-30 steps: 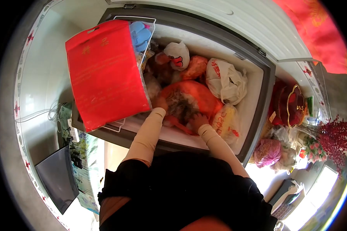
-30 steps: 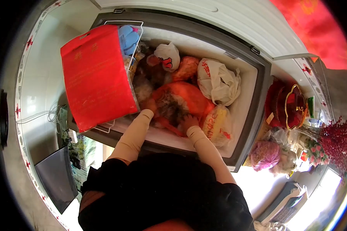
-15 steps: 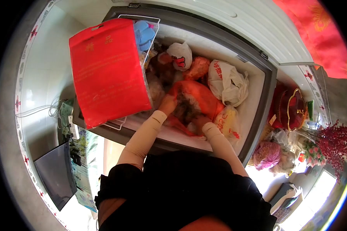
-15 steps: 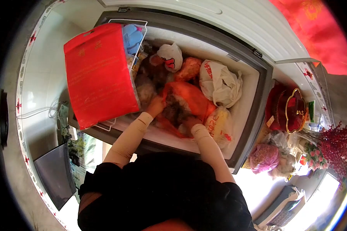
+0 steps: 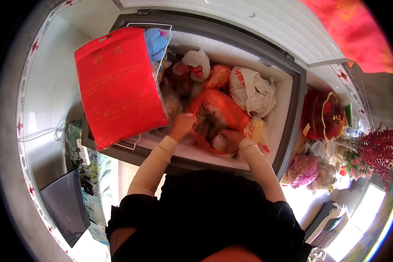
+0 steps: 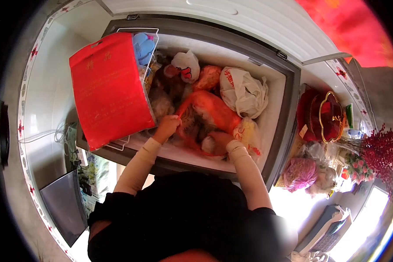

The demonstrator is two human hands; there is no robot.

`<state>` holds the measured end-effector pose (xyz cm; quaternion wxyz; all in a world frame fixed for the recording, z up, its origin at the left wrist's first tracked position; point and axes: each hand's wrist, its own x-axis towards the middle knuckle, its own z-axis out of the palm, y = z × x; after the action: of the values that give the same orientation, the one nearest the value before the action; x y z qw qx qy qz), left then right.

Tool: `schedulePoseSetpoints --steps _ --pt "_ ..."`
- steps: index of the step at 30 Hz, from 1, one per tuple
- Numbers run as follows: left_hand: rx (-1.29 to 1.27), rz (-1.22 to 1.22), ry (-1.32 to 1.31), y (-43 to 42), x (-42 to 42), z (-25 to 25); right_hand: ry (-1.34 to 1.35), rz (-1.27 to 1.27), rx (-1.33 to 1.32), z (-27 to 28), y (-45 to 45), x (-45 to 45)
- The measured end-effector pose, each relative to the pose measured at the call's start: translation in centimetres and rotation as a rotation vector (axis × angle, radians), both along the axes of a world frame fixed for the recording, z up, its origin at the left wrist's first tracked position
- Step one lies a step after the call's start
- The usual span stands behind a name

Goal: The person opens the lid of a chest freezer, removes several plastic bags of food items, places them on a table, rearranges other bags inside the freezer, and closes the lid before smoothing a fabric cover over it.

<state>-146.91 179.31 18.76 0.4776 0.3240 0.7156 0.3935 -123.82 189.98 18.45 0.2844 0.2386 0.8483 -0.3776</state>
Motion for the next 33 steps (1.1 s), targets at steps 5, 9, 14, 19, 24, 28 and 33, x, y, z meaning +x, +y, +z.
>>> schedulePoseSetpoints --steps 5,9,14,19,24,28,33 --pt "0.075 0.016 -0.400 -0.5 3.0 4.9 0.186 -0.067 -0.064 -1.8 0.3 1.3" --pt "0.041 -0.019 -0.440 -0.4 3.0 6.0 0.193 -0.086 -0.011 -3.1 -1.0 1.9" --pt "-0.011 -0.048 -0.439 -0.7 3.0 5.1 -0.074 0.174 0.407 -2.6 -4.2 0.5" --pt "0.076 -0.050 -0.371 -0.6 2.7 4.9 -0.049 0.156 0.338 -1.3 -3.7 0.1" --pt "0.018 -0.067 -0.367 -0.8 1.9 6.0 0.089 0.079 0.290 -1.8 -3.3 1.1" --pt "-0.001 0.008 -0.449 -1.2 2.4 5.2 0.189 -0.046 0.403 -2.5 -2.1 1.3" --pt "0.009 -0.060 -0.350 -1.3 2.1 5.7 0.252 -0.427 1.007 0.7 0.1 0.3"
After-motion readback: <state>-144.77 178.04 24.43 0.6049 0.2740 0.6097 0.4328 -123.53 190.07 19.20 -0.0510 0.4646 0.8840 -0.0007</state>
